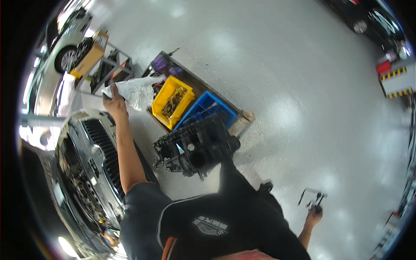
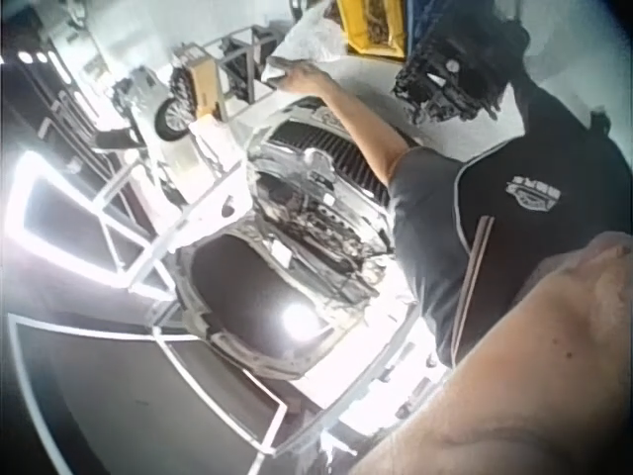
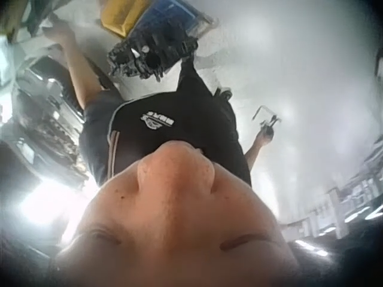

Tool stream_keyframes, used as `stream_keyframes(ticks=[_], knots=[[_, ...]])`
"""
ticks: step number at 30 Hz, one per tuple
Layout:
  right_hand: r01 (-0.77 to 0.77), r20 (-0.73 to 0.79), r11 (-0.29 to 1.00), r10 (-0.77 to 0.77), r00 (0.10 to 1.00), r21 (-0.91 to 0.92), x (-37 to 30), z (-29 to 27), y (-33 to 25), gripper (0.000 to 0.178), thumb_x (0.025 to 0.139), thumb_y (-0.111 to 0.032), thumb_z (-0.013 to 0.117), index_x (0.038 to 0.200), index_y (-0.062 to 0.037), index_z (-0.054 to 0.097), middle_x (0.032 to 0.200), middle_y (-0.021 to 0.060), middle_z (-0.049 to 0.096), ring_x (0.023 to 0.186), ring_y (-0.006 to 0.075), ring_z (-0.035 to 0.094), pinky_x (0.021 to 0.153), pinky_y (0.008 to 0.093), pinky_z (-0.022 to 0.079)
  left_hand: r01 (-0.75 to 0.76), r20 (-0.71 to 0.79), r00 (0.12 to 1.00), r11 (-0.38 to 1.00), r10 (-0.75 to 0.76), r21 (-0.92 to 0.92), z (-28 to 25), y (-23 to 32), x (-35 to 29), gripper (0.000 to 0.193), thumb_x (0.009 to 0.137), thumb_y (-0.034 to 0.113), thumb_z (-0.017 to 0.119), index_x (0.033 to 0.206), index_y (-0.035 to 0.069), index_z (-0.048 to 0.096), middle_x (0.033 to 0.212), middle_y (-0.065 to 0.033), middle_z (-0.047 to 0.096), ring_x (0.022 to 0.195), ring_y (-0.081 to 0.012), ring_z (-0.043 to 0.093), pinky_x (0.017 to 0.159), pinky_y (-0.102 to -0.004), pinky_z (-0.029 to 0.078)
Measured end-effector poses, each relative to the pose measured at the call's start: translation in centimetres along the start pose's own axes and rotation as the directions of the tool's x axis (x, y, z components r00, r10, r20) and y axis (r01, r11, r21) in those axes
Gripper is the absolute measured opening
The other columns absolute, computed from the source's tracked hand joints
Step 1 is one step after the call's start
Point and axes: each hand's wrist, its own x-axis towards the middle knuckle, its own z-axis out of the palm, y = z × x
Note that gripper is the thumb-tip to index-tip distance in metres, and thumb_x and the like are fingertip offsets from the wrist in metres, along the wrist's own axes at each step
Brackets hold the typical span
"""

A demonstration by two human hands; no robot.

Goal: Heating and cleaning automotive sensor hoses with a heat gun and a cloth.

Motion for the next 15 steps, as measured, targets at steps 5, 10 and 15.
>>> stream_keyframes(ticks=[5, 10, 15], knots=[[0.293, -0.058, 0.935, -0.287, 0.956, 0.201, 2.0, -1.2, -0.3, 0.018, 0.08, -0.016, 0.064, 0.082, 0.0012, 0.059, 0.066, 0.0115, 0.059, 0.06, 0.0253, 0.056, 0.055, 0.0367, 0.043, -0.14, 0.68, 0.72, 0.988, 0.141, -0.057, 8.9, 15.4, -20.3, 0.035, 0.087, 0.013, 0.063, 0.115, -0.005, 0.053, 0.106, -0.01, 0.061, 0.092, -0.0163, 0.058, 0.079, -0.0272, 0.047], [0.11, 0.082, 0.919, -0.152, 0.985, 0.378, 0.2, -10.3, -4.8, 0.035, 0.067, -0.02, 0.079, 0.085, 0.0026, 0.06, 0.064, 0.0099, 0.056, 0.056, 0.0169, 0.051, 0.055, 0.0317, 0.043, 0.214, 0.945, 0.32, 0.977, -0.066, -0.005, 12.0, 22.0, -48.6, 0.037, 0.092, 0.019, 0.055, 0.123, -0.001, 0.049, 0.107, -0.0108, 0.061, 0.091, -0.0174, 0.057, 0.08, -0.0316, 0.046], [-0.028, 0.067, 0.906, -0.001, 0.998, 0.423, -3.2, -18.3, 3.2, 0.031, 0.066, -0.022, 0.077, 0.079, 0.0017, 0.061, 0.063, 0.0161, 0.058, 0.058, 0.0284, 0.057, 0.058, 0.0357, 0.046, 0.309, 0.686, -0.528, 0.866, 0.501, -0.395, 12.9, 29.5, -70.8, 0.043, 0.096, 0.035, 0.045, 0.109, -0.005, 0.055, 0.088, -0.0139, 0.061, 0.08, -0.021, 0.055, 0.077, -0.0334, 0.044]])
